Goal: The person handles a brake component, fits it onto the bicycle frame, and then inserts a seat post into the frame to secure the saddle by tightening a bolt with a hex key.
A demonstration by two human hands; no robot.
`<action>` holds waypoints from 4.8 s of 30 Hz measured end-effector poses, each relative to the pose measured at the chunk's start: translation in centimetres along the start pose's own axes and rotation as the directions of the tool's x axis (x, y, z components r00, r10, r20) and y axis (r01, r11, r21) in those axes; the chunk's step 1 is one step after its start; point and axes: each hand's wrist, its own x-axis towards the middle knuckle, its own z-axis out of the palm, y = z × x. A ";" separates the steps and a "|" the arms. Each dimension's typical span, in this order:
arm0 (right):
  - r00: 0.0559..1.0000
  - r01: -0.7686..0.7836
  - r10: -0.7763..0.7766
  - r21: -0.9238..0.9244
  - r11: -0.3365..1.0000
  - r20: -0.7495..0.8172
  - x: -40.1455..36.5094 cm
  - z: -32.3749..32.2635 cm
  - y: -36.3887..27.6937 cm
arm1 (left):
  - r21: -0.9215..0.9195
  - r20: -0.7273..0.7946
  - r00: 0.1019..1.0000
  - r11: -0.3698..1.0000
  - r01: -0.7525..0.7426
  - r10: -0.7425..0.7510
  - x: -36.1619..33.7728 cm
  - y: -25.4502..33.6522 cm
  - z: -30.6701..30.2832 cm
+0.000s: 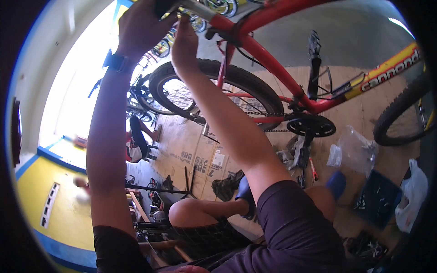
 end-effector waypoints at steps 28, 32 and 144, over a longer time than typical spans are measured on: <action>0.933 -0.355 0.359 0.112 0.928 -0.019 -3.3 3.4 -6.9 | -0.003 -0.145 0.989 0.999 -0.033 0.032 -1.2 -1.8 1.0; 0.982 -0.165 0.143 -0.187 0.968 -0.127 -2.0 1.9 -6.1 | 0.024 -0.192 0.981 0.999 -0.039 0.043 -1.2 -2.0 1.5; 0.877 0.478 -0.433 -0.289 0.830 0.207 0.1 -0.3 -2.7 | -0.070 -0.176 0.984 0.997 -0.018 0.005 -1.0 -1.4 1.2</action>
